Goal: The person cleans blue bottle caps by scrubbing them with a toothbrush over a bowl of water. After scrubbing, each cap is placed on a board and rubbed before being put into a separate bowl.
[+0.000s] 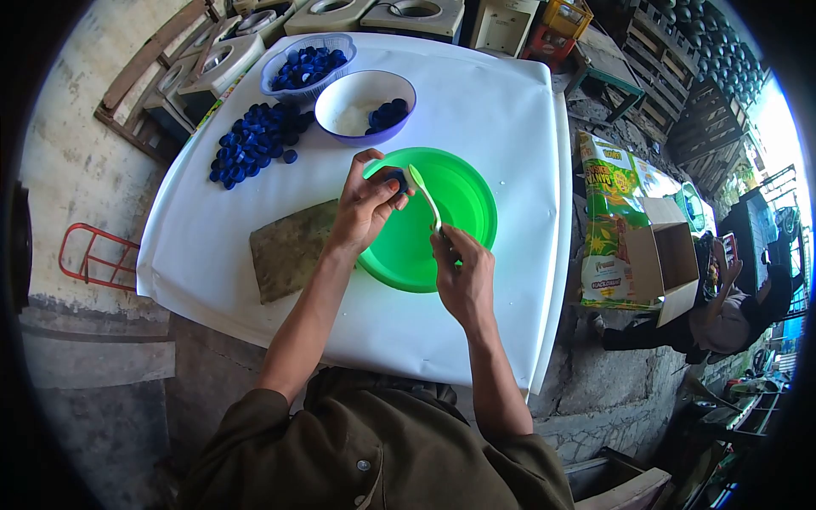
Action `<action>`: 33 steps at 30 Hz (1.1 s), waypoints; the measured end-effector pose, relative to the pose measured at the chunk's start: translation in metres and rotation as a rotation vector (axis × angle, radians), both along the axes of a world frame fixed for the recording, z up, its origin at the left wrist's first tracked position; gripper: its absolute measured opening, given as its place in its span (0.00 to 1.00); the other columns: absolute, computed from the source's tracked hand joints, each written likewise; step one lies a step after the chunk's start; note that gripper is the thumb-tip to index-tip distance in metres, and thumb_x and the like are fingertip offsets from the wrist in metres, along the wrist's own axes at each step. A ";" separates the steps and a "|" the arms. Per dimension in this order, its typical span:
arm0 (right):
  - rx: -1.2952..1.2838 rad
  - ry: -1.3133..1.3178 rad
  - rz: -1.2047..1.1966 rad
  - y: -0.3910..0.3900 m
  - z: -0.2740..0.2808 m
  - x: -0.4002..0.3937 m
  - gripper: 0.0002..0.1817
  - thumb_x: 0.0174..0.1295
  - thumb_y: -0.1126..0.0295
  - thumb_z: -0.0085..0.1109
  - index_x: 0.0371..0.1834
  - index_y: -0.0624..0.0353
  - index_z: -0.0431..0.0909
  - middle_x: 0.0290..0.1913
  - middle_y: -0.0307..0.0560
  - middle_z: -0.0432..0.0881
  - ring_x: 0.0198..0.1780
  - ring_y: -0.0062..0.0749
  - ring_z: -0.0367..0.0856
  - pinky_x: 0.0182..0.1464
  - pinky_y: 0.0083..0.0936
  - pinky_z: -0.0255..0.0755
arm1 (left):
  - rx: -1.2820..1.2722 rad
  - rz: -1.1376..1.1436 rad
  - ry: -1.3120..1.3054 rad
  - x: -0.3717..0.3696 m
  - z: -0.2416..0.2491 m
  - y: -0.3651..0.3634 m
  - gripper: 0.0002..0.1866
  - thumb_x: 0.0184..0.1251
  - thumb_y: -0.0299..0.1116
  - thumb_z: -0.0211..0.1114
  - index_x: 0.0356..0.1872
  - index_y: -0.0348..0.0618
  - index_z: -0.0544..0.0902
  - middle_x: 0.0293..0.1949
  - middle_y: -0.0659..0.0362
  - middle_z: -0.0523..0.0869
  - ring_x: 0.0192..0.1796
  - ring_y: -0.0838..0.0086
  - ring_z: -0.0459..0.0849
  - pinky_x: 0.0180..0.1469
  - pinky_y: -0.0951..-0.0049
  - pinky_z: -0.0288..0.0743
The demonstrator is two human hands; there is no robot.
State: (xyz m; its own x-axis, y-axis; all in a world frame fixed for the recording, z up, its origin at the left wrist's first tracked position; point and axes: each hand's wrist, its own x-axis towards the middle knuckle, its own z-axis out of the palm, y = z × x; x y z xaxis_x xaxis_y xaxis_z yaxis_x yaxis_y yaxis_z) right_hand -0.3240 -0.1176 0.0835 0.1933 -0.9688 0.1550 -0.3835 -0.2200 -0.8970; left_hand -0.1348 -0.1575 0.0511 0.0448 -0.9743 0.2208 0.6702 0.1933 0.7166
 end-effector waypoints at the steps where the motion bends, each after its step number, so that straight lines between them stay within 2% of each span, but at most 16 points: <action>1: 0.009 -0.010 0.007 0.002 -0.002 -0.001 0.10 0.70 0.74 0.61 0.48 0.71 0.83 0.32 0.54 0.85 0.28 0.28 0.81 0.32 0.25 0.74 | 0.001 0.010 0.034 0.001 -0.002 -0.001 0.23 0.71 0.20 0.60 0.62 0.46 0.64 0.44 0.51 0.82 0.43 0.70 0.82 0.44 0.71 0.75; 4: 0.041 -0.026 0.014 0.006 -0.005 -0.003 0.11 0.70 0.74 0.61 0.49 0.72 0.83 0.35 0.55 0.86 0.33 0.31 0.87 0.36 0.26 0.79 | 0.011 0.011 0.067 0.005 -0.007 -0.002 0.22 0.71 0.19 0.61 0.62 0.44 0.65 0.43 0.53 0.83 0.44 0.69 0.82 0.45 0.71 0.75; 9: 0.058 -0.090 -0.012 -0.004 0.000 0.003 0.11 0.70 0.74 0.60 0.49 0.72 0.82 0.34 0.55 0.86 0.32 0.31 0.86 0.35 0.26 0.79 | 0.000 -0.048 -0.005 -0.001 -0.007 -0.004 0.18 0.71 0.20 0.61 0.59 0.38 0.71 0.43 0.55 0.83 0.46 0.71 0.83 0.47 0.72 0.76; 12: 0.060 -0.081 -0.008 -0.001 -0.002 0.001 0.11 0.70 0.74 0.60 0.49 0.72 0.82 0.34 0.56 0.86 0.32 0.30 0.86 0.35 0.25 0.78 | 0.062 0.058 0.038 -0.005 -0.001 -0.006 0.15 0.72 0.21 0.62 0.57 0.37 0.75 0.44 0.55 0.84 0.46 0.72 0.83 0.50 0.73 0.77; 15: 0.054 -0.078 -0.016 0.001 -0.006 -0.002 0.11 0.70 0.74 0.60 0.49 0.72 0.83 0.34 0.55 0.86 0.31 0.30 0.86 0.35 0.25 0.78 | 0.089 0.054 0.017 -0.005 -0.002 -0.006 0.14 0.73 0.22 0.63 0.57 0.38 0.77 0.45 0.56 0.84 0.46 0.73 0.83 0.52 0.73 0.78; 18: 0.072 -0.113 -0.053 -0.003 -0.007 -0.002 0.11 0.70 0.74 0.60 0.49 0.71 0.83 0.33 0.55 0.86 0.31 0.30 0.86 0.35 0.25 0.78 | 0.101 -0.026 -0.125 -0.010 -0.001 -0.003 0.15 0.73 0.22 0.62 0.59 0.38 0.77 0.46 0.56 0.84 0.46 0.75 0.82 0.52 0.73 0.78; 24: 0.072 -0.092 -0.040 -0.004 -0.005 -0.005 0.11 0.70 0.73 0.61 0.48 0.70 0.83 0.31 0.54 0.85 0.31 0.29 0.85 0.35 0.25 0.77 | 0.081 0.056 -0.013 -0.008 0.005 -0.008 0.17 0.72 0.23 0.63 0.60 0.35 0.78 0.46 0.58 0.85 0.47 0.77 0.81 0.52 0.75 0.75; 33: 0.117 -0.138 -0.049 -0.008 -0.001 -0.004 0.11 0.71 0.72 0.60 0.49 0.70 0.83 0.29 0.52 0.85 0.30 0.27 0.85 0.36 0.25 0.78 | 0.095 -0.086 -0.069 -0.006 -0.001 -0.006 0.20 0.72 0.22 0.62 0.63 0.35 0.74 0.47 0.57 0.83 0.46 0.77 0.80 0.51 0.76 0.75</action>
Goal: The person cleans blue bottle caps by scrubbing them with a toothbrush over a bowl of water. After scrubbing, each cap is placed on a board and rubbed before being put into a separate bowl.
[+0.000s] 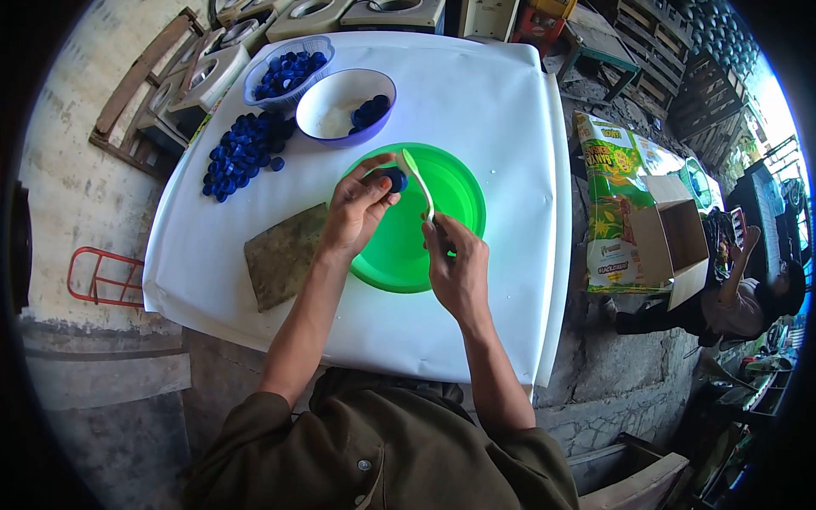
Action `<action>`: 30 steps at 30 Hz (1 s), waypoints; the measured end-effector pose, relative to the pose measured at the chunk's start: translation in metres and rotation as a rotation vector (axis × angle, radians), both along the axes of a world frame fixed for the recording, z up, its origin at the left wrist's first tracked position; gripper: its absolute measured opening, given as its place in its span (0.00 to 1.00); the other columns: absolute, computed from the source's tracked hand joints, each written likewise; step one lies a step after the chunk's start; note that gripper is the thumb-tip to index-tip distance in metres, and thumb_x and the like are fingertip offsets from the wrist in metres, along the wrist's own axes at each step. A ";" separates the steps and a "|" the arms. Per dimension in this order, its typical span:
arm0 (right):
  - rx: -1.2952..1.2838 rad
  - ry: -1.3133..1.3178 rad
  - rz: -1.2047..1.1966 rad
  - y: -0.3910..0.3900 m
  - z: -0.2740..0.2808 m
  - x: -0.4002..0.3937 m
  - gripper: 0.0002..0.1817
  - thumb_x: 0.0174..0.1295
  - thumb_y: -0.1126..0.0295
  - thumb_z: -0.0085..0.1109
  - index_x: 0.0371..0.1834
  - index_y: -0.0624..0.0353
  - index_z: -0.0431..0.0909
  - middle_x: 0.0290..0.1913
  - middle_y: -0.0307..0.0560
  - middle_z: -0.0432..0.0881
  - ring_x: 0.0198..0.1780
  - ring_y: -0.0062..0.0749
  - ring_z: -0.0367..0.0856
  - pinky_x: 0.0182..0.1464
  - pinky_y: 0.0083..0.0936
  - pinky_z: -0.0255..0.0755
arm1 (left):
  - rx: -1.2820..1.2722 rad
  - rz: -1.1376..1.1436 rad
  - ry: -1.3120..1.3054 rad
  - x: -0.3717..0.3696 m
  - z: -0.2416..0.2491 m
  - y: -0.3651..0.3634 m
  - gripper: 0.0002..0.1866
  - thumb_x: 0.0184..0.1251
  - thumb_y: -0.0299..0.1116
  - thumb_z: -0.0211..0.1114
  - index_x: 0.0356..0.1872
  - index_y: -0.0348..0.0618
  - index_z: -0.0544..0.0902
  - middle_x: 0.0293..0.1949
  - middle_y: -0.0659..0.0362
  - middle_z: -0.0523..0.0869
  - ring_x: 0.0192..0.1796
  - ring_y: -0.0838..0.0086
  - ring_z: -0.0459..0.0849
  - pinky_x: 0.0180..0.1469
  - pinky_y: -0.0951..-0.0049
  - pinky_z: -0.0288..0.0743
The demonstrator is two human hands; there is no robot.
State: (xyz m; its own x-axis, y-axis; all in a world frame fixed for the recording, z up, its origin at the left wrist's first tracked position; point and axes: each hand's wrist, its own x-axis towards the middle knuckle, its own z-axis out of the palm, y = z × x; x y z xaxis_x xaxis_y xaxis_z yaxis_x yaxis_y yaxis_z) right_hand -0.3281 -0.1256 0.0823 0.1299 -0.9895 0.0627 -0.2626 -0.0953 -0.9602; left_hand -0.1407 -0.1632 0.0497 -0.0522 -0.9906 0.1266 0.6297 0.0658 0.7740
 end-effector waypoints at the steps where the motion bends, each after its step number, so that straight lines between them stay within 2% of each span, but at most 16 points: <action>1: -0.004 0.001 0.010 0.004 -0.001 -0.001 0.11 0.71 0.72 0.60 0.49 0.70 0.83 0.29 0.52 0.85 0.30 0.27 0.84 0.35 0.25 0.78 | 0.002 0.012 0.004 0.003 0.002 -0.001 0.20 0.71 0.22 0.62 0.62 0.35 0.73 0.47 0.57 0.83 0.46 0.76 0.81 0.50 0.75 0.75; 7: 0.008 0.027 0.046 0.007 -0.002 0.001 0.12 0.72 0.72 0.59 0.49 0.70 0.83 0.29 0.52 0.84 0.30 0.27 0.84 0.34 0.26 0.77 | 0.007 0.001 -0.103 -0.001 0.014 0.006 0.21 0.72 0.24 0.62 0.62 0.38 0.67 0.45 0.53 0.82 0.42 0.70 0.84 0.44 0.73 0.80; 10: 0.012 0.015 0.046 0.002 -0.001 0.002 0.12 0.72 0.71 0.59 0.49 0.70 0.83 0.28 0.51 0.84 0.29 0.27 0.84 0.34 0.25 0.76 | -0.030 -0.006 -0.165 0.000 0.013 0.008 0.23 0.72 0.24 0.63 0.63 0.40 0.66 0.45 0.53 0.82 0.42 0.69 0.84 0.45 0.73 0.80; 14: 0.059 0.016 0.060 0.008 -0.005 -0.002 0.12 0.72 0.71 0.59 0.49 0.69 0.84 0.27 0.50 0.83 0.28 0.25 0.82 0.34 0.24 0.75 | -0.037 0.059 -0.079 0.012 0.013 0.004 0.22 0.71 0.25 0.64 0.62 0.42 0.67 0.42 0.54 0.82 0.41 0.72 0.82 0.43 0.74 0.77; 19: 0.088 0.033 0.068 0.005 -0.007 -0.007 0.13 0.73 0.68 0.59 0.48 0.69 0.84 0.26 0.49 0.82 0.27 0.24 0.80 0.32 0.25 0.73 | 0.007 -0.061 -0.357 0.017 0.001 -0.002 0.23 0.65 0.25 0.69 0.56 0.42 0.68 0.38 0.58 0.84 0.36 0.80 0.80 0.40 0.78 0.74; 21: 0.090 0.083 0.081 0.002 -0.006 -0.010 0.13 0.72 0.67 0.59 0.47 0.69 0.84 0.25 0.49 0.82 0.26 0.23 0.79 0.32 0.25 0.72 | 0.014 -0.064 -0.422 0.017 0.001 -0.001 0.23 0.64 0.25 0.70 0.55 0.42 0.67 0.38 0.58 0.85 0.37 0.79 0.81 0.41 0.76 0.75; 24: 0.125 0.230 0.134 -0.001 0.007 -0.024 0.14 0.72 0.66 0.60 0.46 0.70 0.84 0.25 0.51 0.83 0.25 0.26 0.80 0.31 0.28 0.73 | -0.018 -0.085 -0.543 0.022 0.004 0.000 0.23 0.64 0.25 0.70 0.53 0.43 0.66 0.37 0.58 0.86 0.39 0.77 0.83 0.42 0.73 0.75; 25: 0.039 0.270 0.136 -0.002 0.008 -0.029 0.13 0.70 0.68 0.61 0.45 0.70 0.84 0.26 0.56 0.84 0.24 0.33 0.83 0.31 0.32 0.73 | -0.037 -0.092 -0.589 0.024 0.004 -0.002 0.23 0.64 0.25 0.70 0.53 0.43 0.65 0.36 0.58 0.87 0.40 0.76 0.83 0.43 0.72 0.75; 28: 0.049 0.403 0.172 -0.011 0.015 -0.042 0.13 0.68 0.69 0.61 0.45 0.70 0.85 0.28 0.62 0.84 0.26 0.40 0.85 0.32 0.34 0.74 | -0.056 -0.037 -0.748 0.026 -0.001 -0.004 0.21 0.63 0.24 0.70 0.51 0.43 0.68 0.34 0.56 0.88 0.40 0.74 0.85 0.43 0.69 0.76; 29: 0.069 0.454 0.176 -0.012 0.022 -0.043 0.12 0.67 0.70 0.61 0.45 0.70 0.85 0.29 0.65 0.84 0.28 0.47 0.86 0.34 0.37 0.74 | -0.072 -0.035 -0.858 0.026 -0.002 -0.005 0.19 0.62 0.24 0.70 0.50 0.42 0.71 0.33 0.56 0.88 0.39 0.74 0.85 0.42 0.69 0.76; 30: 0.039 0.481 0.153 -0.014 0.022 -0.042 0.12 0.67 0.70 0.61 0.44 0.70 0.85 0.29 0.65 0.84 0.29 0.50 0.85 0.35 0.38 0.74 | -0.089 -0.032 -0.967 0.024 -0.001 -0.006 0.17 0.61 0.23 0.70 0.48 0.41 0.73 0.33 0.56 0.88 0.38 0.73 0.86 0.42 0.69 0.77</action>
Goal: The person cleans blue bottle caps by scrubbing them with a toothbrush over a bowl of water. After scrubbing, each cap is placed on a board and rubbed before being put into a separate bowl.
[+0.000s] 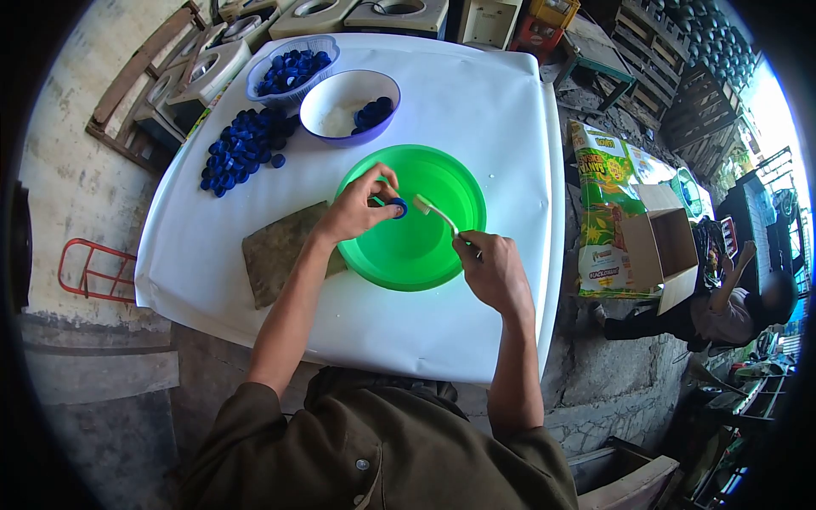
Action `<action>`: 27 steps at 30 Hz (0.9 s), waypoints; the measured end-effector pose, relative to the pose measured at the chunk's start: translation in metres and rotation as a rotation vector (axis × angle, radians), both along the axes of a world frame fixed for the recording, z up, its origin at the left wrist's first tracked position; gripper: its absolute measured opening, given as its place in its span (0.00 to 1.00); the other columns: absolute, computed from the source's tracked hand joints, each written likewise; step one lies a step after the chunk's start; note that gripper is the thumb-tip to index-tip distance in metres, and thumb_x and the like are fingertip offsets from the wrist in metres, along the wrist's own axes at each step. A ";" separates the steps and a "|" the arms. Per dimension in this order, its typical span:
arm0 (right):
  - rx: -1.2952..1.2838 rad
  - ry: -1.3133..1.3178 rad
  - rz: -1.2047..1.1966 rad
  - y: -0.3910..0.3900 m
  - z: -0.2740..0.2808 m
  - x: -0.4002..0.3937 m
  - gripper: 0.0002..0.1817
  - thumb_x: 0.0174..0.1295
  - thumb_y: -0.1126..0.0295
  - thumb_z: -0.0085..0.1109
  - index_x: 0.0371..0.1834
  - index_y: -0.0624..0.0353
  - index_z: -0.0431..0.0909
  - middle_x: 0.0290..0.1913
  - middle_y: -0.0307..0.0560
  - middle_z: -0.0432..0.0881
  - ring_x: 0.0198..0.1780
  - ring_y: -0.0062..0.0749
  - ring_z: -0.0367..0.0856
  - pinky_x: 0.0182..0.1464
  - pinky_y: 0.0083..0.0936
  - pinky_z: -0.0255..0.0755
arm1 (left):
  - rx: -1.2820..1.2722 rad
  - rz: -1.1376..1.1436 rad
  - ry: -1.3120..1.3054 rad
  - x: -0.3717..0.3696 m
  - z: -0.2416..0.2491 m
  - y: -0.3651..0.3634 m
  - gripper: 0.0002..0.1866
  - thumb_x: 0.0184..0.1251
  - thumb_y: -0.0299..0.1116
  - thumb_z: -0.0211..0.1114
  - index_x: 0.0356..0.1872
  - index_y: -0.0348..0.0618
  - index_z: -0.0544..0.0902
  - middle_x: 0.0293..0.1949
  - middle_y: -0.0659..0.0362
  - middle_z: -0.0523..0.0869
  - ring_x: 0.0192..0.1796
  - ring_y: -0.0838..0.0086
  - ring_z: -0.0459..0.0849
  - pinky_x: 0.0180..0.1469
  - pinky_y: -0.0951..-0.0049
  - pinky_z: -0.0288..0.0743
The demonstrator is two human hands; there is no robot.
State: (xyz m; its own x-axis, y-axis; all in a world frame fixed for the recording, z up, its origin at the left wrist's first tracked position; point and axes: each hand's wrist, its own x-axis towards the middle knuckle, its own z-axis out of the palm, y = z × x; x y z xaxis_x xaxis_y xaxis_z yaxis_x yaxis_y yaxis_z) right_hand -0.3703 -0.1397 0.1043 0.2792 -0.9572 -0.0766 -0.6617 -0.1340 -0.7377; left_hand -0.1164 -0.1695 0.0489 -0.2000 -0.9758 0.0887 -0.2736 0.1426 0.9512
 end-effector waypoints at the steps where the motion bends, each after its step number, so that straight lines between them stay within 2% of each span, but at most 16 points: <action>1: -0.036 0.025 -0.014 -0.002 -0.002 0.000 0.12 0.67 0.70 0.61 0.44 0.70 0.85 0.29 0.65 0.84 0.29 0.52 0.85 0.36 0.39 0.74 | -0.018 0.000 -0.108 -0.002 0.000 -0.001 0.15 0.60 0.23 0.70 0.46 0.40 0.76 0.32 0.55 0.88 0.38 0.73 0.86 0.42 0.68 0.77; 3: -0.050 0.090 -0.031 -0.005 0.005 0.005 0.11 0.67 0.72 0.60 0.44 0.69 0.85 0.32 0.66 0.84 0.34 0.60 0.84 0.40 0.44 0.75 | 0.095 -0.029 -0.225 -0.008 -0.003 -0.003 0.12 0.58 0.21 0.70 0.42 0.38 0.81 0.36 0.56 0.89 0.41 0.75 0.87 0.47 0.70 0.79; 4: -0.114 0.111 -0.009 -0.006 0.001 0.009 0.10 0.67 0.72 0.59 0.43 0.69 0.84 0.33 0.66 0.84 0.35 0.60 0.84 0.41 0.45 0.75 | 0.153 -0.043 -0.285 -0.011 -0.006 -0.004 0.11 0.56 0.19 0.70 0.41 0.37 0.83 0.37 0.56 0.89 0.42 0.76 0.88 0.49 0.72 0.80; 5: -0.179 0.130 0.010 -0.008 -0.006 0.012 0.10 0.66 0.73 0.58 0.43 0.69 0.84 0.34 0.66 0.84 0.37 0.60 0.84 0.42 0.46 0.75 | 0.146 -0.023 -0.331 -0.013 -0.011 -0.005 0.12 0.55 0.18 0.69 0.42 0.35 0.86 0.40 0.52 0.90 0.46 0.69 0.89 0.52 0.69 0.81; 7: -0.266 0.149 0.082 -0.008 -0.012 0.020 0.08 0.65 0.75 0.56 0.43 0.67 0.81 0.36 0.65 0.84 0.41 0.62 0.83 0.44 0.49 0.76 | 0.120 -0.059 -0.488 -0.017 -0.012 -0.004 0.14 0.55 0.18 0.69 0.44 0.36 0.86 0.43 0.52 0.90 0.47 0.65 0.89 0.52 0.67 0.81; 10: -0.390 0.201 0.145 -0.015 -0.031 0.030 0.08 0.60 0.79 0.55 0.40 0.67 0.80 0.35 0.62 0.84 0.39 0.60 0.83 0.44 0.49 0.77 | 0.112 -0.093 -0.573 -0.019 -0.008 -0.004 0.14 0.54 0.18 0.69 0.44 0.37 0.86 0.44 0.51 0.90 0.49 0.62 0.88 0.53 0.65 0.81; 14: -0.341 0.324 0.103 -0.026 -0.034 0.043 0.08 0.54 0.81 0.57 0.37 0.66 0.80 0.34 0.59 0.84 0.39 0.58 0.84 0.43 0.48 0.78 | -0.021 -0.158 -0.663 -0.015 -0.018 -0.004 0.14 0.55 0.20 0.70 0.44 0.38 0.85 0.42 0.51 0.89 0.48 0.62 0.88 0.52 0.64 0.81; 19: -0.347 0.570 0.131 -0.034 -0.041 0.050 0.04 0.50 0.80 0.60 0.30 0.62 0.81 0.29 0.55 0.84 0.40 0.52 0.84 0.41 0.45 0.74 | -0.046 -0.028 -0.387 -0.013 -0.011 -0.005 0.13 0.59 0.22 0.70 0.45 0.41 0.83 0.39 0.55 0.89 0.44 0.69 0.88 0.47 0.67 0.80; 21: -0.313 0.586 0.181 -0.031 -0.037 0.048 0.04 0.50 0.80 0.60 0.28 0.60 0.82 0.28 0.54 0.84 0.40 0.52 0.84 0.41 0.44 0.72 | -0.017 0.033 -0.264 -0.011 -0.008 -0.005 0.11 0.63 0.24 0.69 0.47 0.42 0.83 0.37 0.59 0.88 0.44 0.76 0.87 0.44 0.69 0.78; 22: -0.295 0.592 0.208 -0.029 -0.036 0.047 0.03 0.50 0.79 0.61 0.27 0.60 0.82 0.27 0.53 0.84 0.40 0.51 0.84 0.41 0.43 0.71 | -0.032 0.039 -0.160 -0.008 -0.011 -0.007 0.11 0.64 0.25 0.69 0.47 0.41 0.82 0.38 0.60 0.87 0.45 0.76 0.86 0.45 0.70 0.78; 24: -0.335 0.474 0.121 -0.029 -0.039 0.045 0.03 0.51 0.78 0.61 0.28 0.60 0.82 0.27 0.53 0.84 0.40 0.51 0.84 0.41 0.44 0.72 | -0.070 0.050 0.047 -0.001 -0.014 -0.013 0.10 0.67 0.26 0.68 0.48 0.39 0.82 0.40 0.61 0.87 0.46 0.77 0.86 0.47 0.71 0.79; 26: -0.363 0.343 0.076 -0.023 -0.036 0.037 0.02 0.55 0.77 0.61 0.31 0.61 0.82 0.28 0.53 0.83 0.39 0.51 0.83 0.39 0.46 0.73 | 0.132 0.070 0.440 0.003 -0.014 -0.010 0.11 0.73 0.28 0.64 0.52 0.37 0.79 0.44 0.58 0.85 0.48 0.73 0.86 0.57 0.70 0.82; 27: -0.404 0.266 0.060 -0.020 -0.035 0.034 0.03 0.58 0.76 0.60 0.34 0.63 0.82 0.31 0.54 0.84 0.39 0.52 0.83 0.39 0.46 0.74 | 0.166 0.069 0.547 0.001 -0.006 -0.006 0.11 0.74 0.29 0.63 0.53 0.38 0.79 0.44 0.58 0.85 0.48 0.71 0.86 0.57 0.69 0.83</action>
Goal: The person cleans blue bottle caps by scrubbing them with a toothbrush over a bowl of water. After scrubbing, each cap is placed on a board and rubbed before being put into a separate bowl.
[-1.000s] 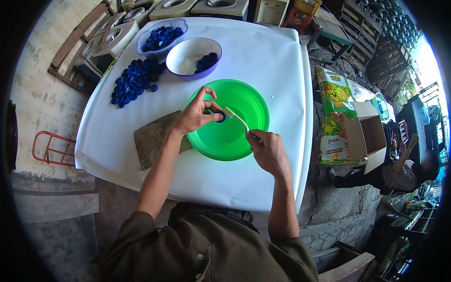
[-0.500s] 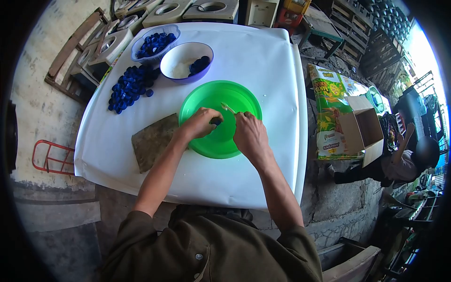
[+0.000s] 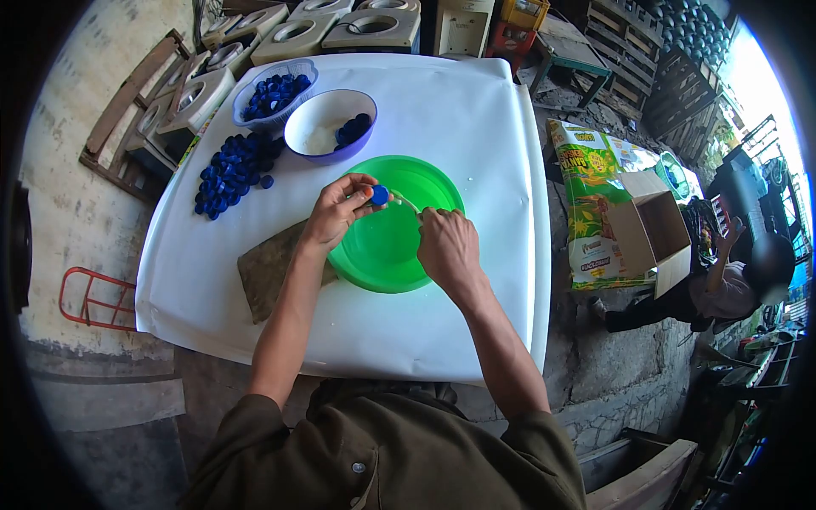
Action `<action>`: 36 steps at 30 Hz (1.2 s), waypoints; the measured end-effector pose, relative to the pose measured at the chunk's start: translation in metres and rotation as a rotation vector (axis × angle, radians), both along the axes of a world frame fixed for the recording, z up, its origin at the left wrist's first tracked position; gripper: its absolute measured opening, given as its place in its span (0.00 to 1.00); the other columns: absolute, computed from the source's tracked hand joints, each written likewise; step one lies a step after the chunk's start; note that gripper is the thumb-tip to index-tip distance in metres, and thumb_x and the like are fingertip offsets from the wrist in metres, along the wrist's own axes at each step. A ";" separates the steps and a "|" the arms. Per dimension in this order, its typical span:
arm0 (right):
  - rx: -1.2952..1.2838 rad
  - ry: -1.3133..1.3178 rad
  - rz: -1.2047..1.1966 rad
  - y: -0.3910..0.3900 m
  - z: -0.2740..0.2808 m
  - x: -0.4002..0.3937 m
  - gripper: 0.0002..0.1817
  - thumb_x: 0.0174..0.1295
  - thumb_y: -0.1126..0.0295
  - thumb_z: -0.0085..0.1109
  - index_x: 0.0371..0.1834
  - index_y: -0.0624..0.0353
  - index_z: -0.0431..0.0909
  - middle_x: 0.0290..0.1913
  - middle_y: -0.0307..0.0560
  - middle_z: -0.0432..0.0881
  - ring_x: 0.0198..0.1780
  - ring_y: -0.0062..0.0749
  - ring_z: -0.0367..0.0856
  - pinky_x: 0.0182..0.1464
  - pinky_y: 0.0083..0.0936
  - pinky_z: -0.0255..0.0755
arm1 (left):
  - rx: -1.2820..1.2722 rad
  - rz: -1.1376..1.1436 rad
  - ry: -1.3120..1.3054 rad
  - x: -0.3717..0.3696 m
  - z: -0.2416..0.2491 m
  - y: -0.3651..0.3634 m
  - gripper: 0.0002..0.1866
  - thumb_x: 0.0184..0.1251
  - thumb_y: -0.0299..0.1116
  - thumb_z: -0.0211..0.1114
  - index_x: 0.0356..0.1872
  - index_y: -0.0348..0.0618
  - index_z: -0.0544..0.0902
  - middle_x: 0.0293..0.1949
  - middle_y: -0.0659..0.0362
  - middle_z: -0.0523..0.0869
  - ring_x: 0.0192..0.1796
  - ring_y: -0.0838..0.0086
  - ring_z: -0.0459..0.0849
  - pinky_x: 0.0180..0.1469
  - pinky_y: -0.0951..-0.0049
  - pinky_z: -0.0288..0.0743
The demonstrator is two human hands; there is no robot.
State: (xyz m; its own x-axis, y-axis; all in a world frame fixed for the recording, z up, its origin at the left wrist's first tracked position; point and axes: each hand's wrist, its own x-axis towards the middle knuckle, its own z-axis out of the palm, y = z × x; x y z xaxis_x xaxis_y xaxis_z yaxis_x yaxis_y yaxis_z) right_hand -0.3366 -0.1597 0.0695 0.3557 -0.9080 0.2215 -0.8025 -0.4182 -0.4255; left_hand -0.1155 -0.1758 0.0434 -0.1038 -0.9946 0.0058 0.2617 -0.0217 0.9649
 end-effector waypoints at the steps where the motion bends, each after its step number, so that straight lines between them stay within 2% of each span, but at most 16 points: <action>1: -0.039 -0.078 0.004 0.003 0.003 -0.002 0.05 0.61 0.76 0.60 0.38 0.64 0.81 0.33 0.55 0.84 0.39 0.52 0.83 0.39 0.46 0.75 | 0.030 -0.001 0.109 -0.002 0.007 0.003 0.11 0.75 0.29 0.62 0.54 0.38 0.78 0.44 0.57 0.85 0.47 0.69 0.87 0.57 0.68 0.83; 2: 0.041 -0.096 -0.005 0.007 0.008 -0.005 0.09 0.64 0.76 0.58 0.45 0.65 0.79 0.39 0.56 0.84 0.40 0.55 0.83 0.41 0.46 0.76 | 0.059 0.012 0.144 -0.003 0.007 0.003 0.11 0.76 0.30 0.61 0.54 0.38 0.78 0.44 0.56 0.84 0.47 0.66 0.87 0.56 0.67 0.83; 7: 0.033 -0.391 -0.026 0.025 0.018 -0.005 0.14 0.65 0.77 0.57 0.53 0.65 0.77 0.45 0.62 0.83 0.45 0.61 0.82 0.46 0.49 0.77 | 0.105 0.027 0.272 -0.004 -0.010 0.000 0.10 0.76 0.32 0.61 0.52 0.40 0.78 0.45 0.55 0.84 0.46 0.67 0.86 0.49 0.69 0.83; 9: -0.013 -0.495 0.012 0.030 0.009 0.000 0.13 0.66 0.77 0.56 0.53 0.66 0.77 0.45 0.62 0.83 0.44 0.62 0.82 0.46 0.50 0.77 | 0.152 0.058 0.380 -0.012 -0.014 0.001 0.09 0.78 0.34 0.61 0.51 0.42 0.78 0.47 0.54 0.83 0.45 0.69 0.85 0.48 0.70 0.82; 11: 0.050 -0.507 0.032 0.040 0.014 0.005 0.13 0.66 0.76 0.56 0.53 0.66 0.78 0.43 0.62 0.82 0.43 0.63 0.81 0.45 0.51 0.76 | 0.121 0.147 0.436 -0.027 -0.006 0.005 0.10 0.77 0.35 0.62 0.50 0.40 0.77 0.45 0.54 0.83 0.43 0.67 0.86 0.47 0.70 0.82; 13: 0.152 -0.540 0.017 0.046 0.017 0.003 0.13 0.67 0.76 0.55 0.52 0.67 0.78 0.41 0.63 0.81 0.42 0.63 0.81 0.44 0.52 0.75 | 0.077 0.177 0.443 -0.028 -0.010 0.004 0.10 0.79 0.36 0.59 0.51 0.42 0.78 0.48 0.54 0.83 0.46 0.70 0.85 0.50 0.70 0.81; 14: 0.125 -0.527 0.006 0.045 0.013 0.001 0.13 0.67 0.76 0.55 0.52 0.67 0.78 0.41 0.63 0.81 0.42 0.63 0.81 0.43 0.51 0.75 | 0.071 0.216 0.397 -0.027 -0.011 0.005 0.10 0.78 0.36 0.60 0.50 0.42 0.78 0.48 0.55 0.84 0.48 0.69 0.84 0.51 0.69 0.81; 17: 0.101 -0.504 -0.037 0.043 0.014 0.002 0.13 0.67 0.77 0.57 0.53 0.70 0.79 0.42 0.64 0.83 0.41 0.61 0.83 0.44 0.47 0.77 | 0.095 0.152 0.328 -0.035 -0.002 0.013 0.11 0.76 0.34 0.64 0.49 0.38 0.77 0.46 0.55 0.83 0.46 0.68 0.85 0.50 0.70 0.83; 19: 0.098 -0.543 -0.036 0.043 0.013 0.006 0.14 0.66 0.77 0.59 0.53 0.71 0.80 0.42 0.64 0.84 0.41 0.59 0.84 0.44 0.45 0.77 | 0.076 0.188 0.368 -0.036 -0.005 0.010 0.10 0.76 0.31 0.63 0.50 0.38 0.76 0.48 0.54 0.83 0.48 0.68 0.85 0.51 0.69 0.83; 22: 0.179 -0.541 -0.042 0.047 0.016 0.004 0.14 0.66 0.77 0.59 0.53 0.71 0.80 0.41 0.63 0.84 0.41 0.59 0.84 0.43 0.43 0.77 | 0.067 0.264 0.422 -0.028 -0.007 0.005 0.10 0.75 0.31 0.64 0.50 0.38 0.76 0.49 0.54 0.82 0.50 0.68 0.84 0.52 0.68 0.83; 24: 0.193 -0.509 -0.057 0.045 0.011 0.002 0.14 0.66 0.77 0.59 0.53 0.71 0.80 0.41 0.63 0.84 0.40 0.58 0.84 0.43 0.42 0.78 | 0.064 0.244 0.338 -0.026 -0.007 0.008 0.11 0.75 0.32 0.64 0.51 0.38 0.76 0.48 0.53 0.82 0.49 0.68 0.84 0.52 0.69 0.83; 26: 0.161 -0.551 -0.051 0.041 0.009 0.005 0.14 0.66 0.77 0.59 0.53 0.71 0.81 0.41 0.62 0.84 0.40 0.58 0.84 0.42 0.42 0.78 | 0.095 0.160 0.254 -0.026 -0.006 0.012 0.12 0.74 0.32 0.66 0.50 0.39 0.76 0.48 0.54 0.82 0.48 0.69 0.84 0.51 0.70 0.82; 30: 0.178 -0.606 -0.012 0.044 0.011 0.007 0.14 0.66 0.77 0.59 0.53 0.71 0.81 0.41 0.62 0.84 0.39 0.56 0.85 0.42 0.42 0.78 | 0.067 0.226 0.337 -0.026 -0.004 0.010 0.15 0.72 0.33 0.68 0.52 0.40 0.75 0.45 0.56 0.83 0.46 0.71 0.85 0.51 0.71 0.82; 33: 0.189 -0.555 -0.046 0.043 0.010 0.006 0.14 0.66 0.77 0.59 0.53 0.71 0.81 0.40 0.63 0.84 0.39 0.55 0.85 0.42 0.41 0.78 | 0.096 0.276 0.294 -0.025 -0.006 0.013 0.15 0.73 0.34 0.68 0.53 0.40 0.74 0.45 0.56 0.83 0.46 0.71 0.85 0.52 0.71 0.82; 36: 0.121 -0.528 -0.051 0.036 0.008 0.010 0.14 0.66 0.77 0.60 0.52 0.71 0.81 0.39 0.63 0.84 0.39 0.55 0.85 0.41 0.41 0.78 | 0.096 0.224 0.241 -0.027 -0.002 0.017 0.15 0.72 0.35 0.69 0.52 0.43 0.75 0.46 0.60 0.84 0.48 0.73 0.83 0.51 0.69 0.78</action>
